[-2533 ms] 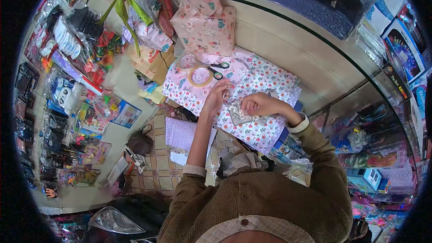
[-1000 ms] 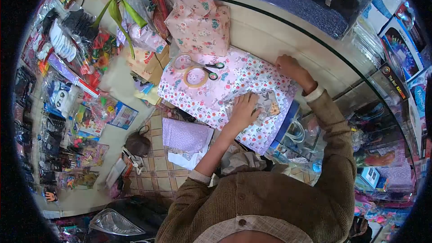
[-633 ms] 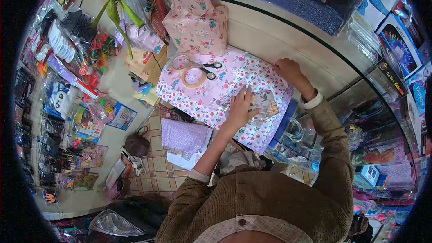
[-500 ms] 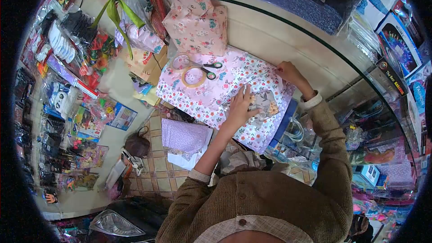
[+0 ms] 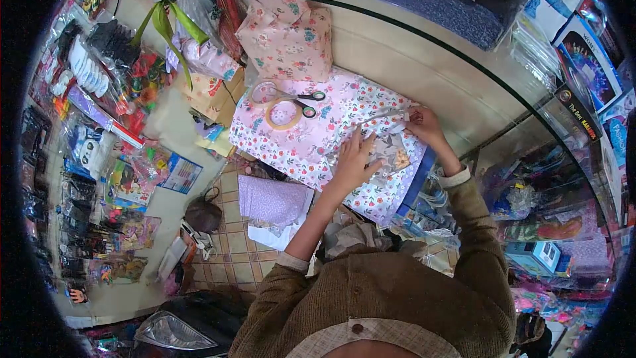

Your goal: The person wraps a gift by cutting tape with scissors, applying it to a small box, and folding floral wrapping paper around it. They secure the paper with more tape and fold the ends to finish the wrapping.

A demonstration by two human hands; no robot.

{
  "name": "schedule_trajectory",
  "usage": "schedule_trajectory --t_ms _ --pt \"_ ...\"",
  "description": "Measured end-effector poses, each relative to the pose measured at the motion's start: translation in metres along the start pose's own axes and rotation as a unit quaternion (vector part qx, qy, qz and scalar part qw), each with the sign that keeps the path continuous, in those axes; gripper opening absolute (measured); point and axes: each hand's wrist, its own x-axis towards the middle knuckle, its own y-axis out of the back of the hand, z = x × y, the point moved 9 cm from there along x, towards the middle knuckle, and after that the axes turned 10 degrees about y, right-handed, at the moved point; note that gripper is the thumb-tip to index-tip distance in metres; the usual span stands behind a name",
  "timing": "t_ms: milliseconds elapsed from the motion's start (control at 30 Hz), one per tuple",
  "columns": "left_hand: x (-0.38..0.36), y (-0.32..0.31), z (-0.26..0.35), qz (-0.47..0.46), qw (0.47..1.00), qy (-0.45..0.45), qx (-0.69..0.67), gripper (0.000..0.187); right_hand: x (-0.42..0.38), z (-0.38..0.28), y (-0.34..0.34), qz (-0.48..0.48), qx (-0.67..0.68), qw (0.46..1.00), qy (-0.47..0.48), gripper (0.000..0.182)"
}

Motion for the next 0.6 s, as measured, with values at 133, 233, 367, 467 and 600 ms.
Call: schedule_trajectory --t_ms 133,233,367,467,600 --pt "-0.001 0.0 0.003 -0.001 1.0 -0.022 0.0 0.065 -0.009 0.003 0.005 0.066 -0.06 0.996 0.025 0.029" --pt "-0.002 0.002 0.006 -0.018 0.999 -0.032 -0.021 0.069 -0.015 -0.011 0.002 0.038 -0.126 0.99 0.052 0.027" --pt "-0.012 0.018 0.032 -0.073 0.995 -0.074 -0.001 0.078 -0.018 -0.018 0.001 0.053 -0.116 0.987 0.096 0.027" --pt "-0.02 0.02 0.041 -0.113 0.987 -0.107 0.035 0.081 -0.021 -0.02 0.006 0.062 -0.151 0.981 0.103 0.025" --pt "-0.016 0.011 0.029 -0.124 0.985 -0.121 0.003 0.08 -0.017 -0.007 0.005 0.047 -0.04 0.996 0.058 0.021"
